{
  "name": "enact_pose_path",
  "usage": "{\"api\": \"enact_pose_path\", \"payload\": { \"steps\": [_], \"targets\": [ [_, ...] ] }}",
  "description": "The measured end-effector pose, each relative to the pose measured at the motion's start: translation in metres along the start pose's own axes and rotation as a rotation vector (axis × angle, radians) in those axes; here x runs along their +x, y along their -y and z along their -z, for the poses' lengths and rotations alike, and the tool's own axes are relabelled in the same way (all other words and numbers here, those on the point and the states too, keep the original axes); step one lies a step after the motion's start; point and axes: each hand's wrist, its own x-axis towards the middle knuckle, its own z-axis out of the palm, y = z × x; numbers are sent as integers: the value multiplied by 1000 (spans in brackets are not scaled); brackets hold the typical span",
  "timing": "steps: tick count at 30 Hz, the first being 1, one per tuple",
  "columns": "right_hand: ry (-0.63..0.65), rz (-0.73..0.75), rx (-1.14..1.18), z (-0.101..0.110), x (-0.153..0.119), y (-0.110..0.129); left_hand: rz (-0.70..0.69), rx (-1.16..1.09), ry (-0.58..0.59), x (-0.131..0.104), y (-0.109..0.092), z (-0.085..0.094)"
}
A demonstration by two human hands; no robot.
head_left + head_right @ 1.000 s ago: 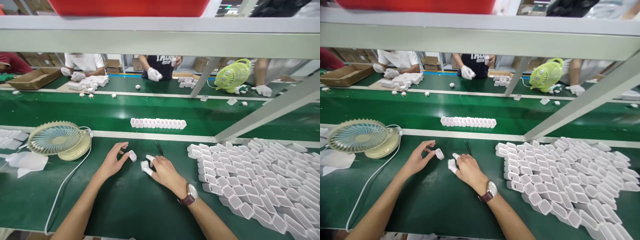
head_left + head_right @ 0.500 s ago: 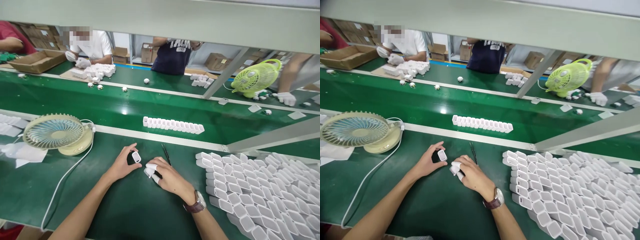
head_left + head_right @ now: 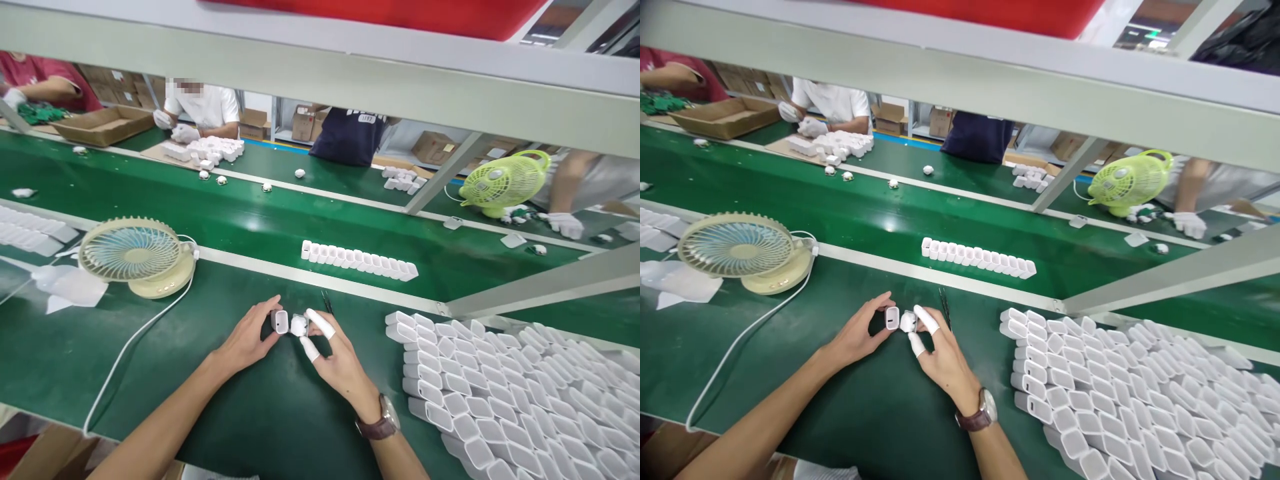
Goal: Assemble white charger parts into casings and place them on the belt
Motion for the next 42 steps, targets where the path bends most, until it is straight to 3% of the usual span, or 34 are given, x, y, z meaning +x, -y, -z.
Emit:
{"api": "enact_pose_path", "payload": {
  "steps": [8, 20, 34, 39, 42],
  "targets": [
    [-43, 70, 11, -1, -2, 3, -85, 65, 22, 1, -2, 1],
    [22, 115, -58, -7, -2, -7, -115, 50, 54, 2, -2, 2],
    [150, 38, -168, 1, 1, -1, -61, 36, 67, -1, -11, 1],
    [150, 32, -144, -1, 0, -2, -151, 2, 97, 2, -14, 1],
    [125, 19, -185, -3, -2, 0, -184, 18, 37, 0, -8, -2]
  ]
}}
